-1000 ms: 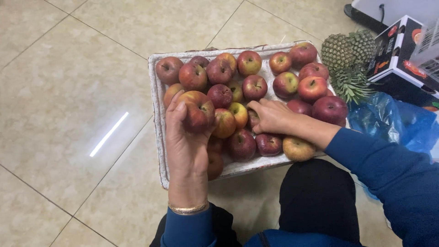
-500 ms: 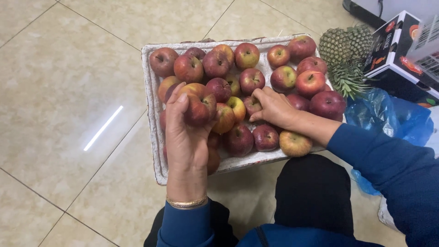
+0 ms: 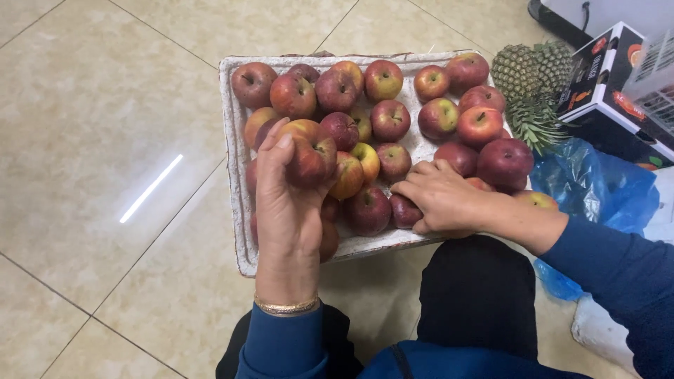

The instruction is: Inspecting individual apples for quality and arranging them neatly in a packing tray.

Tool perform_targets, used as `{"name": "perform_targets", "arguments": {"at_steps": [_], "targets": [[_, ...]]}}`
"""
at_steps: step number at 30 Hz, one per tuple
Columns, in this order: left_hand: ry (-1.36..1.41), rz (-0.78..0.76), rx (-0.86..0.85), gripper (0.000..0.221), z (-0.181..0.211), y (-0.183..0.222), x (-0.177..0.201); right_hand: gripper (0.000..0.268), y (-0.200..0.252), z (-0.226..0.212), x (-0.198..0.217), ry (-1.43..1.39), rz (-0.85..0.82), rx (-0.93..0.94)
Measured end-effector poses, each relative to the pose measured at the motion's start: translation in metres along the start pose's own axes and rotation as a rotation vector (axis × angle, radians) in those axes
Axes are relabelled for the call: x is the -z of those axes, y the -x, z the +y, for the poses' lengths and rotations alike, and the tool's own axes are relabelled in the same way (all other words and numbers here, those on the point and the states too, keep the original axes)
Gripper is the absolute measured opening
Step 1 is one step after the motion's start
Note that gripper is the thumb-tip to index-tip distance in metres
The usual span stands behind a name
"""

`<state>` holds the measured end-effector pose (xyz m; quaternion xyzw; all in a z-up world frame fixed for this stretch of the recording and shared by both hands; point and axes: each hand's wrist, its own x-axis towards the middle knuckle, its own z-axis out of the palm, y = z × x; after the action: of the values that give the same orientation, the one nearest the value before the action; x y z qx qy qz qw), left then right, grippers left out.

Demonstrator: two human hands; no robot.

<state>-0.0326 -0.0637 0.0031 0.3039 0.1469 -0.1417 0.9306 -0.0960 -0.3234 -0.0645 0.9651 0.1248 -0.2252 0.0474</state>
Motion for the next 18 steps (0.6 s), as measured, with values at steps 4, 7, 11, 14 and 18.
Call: {"name": "perform_targets", "arguments": {"at_steps": [4, 7, 11, 14, 18], "targets": [[0.003, -0.007, 0.005, 0.06, 0.001, -0.001, 0.003, 0.084, -0.006, 0.008, -0.033, 0.033, 0.154, 0.051], [0.002, 0.002, -0.001, 0.059, 0.003, 0.001, 0.001, 0.089, -0.008, 0.007, -0.036, 0.061, 0.2, 0.039], [0.01, 0.005, 0.018, 0.058, -0.001, -0.001, 0.002, 0.092, -0.007, 0.006, -0.035, 0.026, 0.168, 0.025], [0.011, 0.011, 0.022, 0.058, -0.001, -0.002, 0.001, 0.088, -0.009, 0.003, -0.033, -0.019, 0.175, 0.002], [0.006, 0.021, 0.019, 0.057, 0.0, 0.0, 0.0, 0.085, -0.012, 0.001, -0.033, -0.034, 0.206, -0.002]]}}
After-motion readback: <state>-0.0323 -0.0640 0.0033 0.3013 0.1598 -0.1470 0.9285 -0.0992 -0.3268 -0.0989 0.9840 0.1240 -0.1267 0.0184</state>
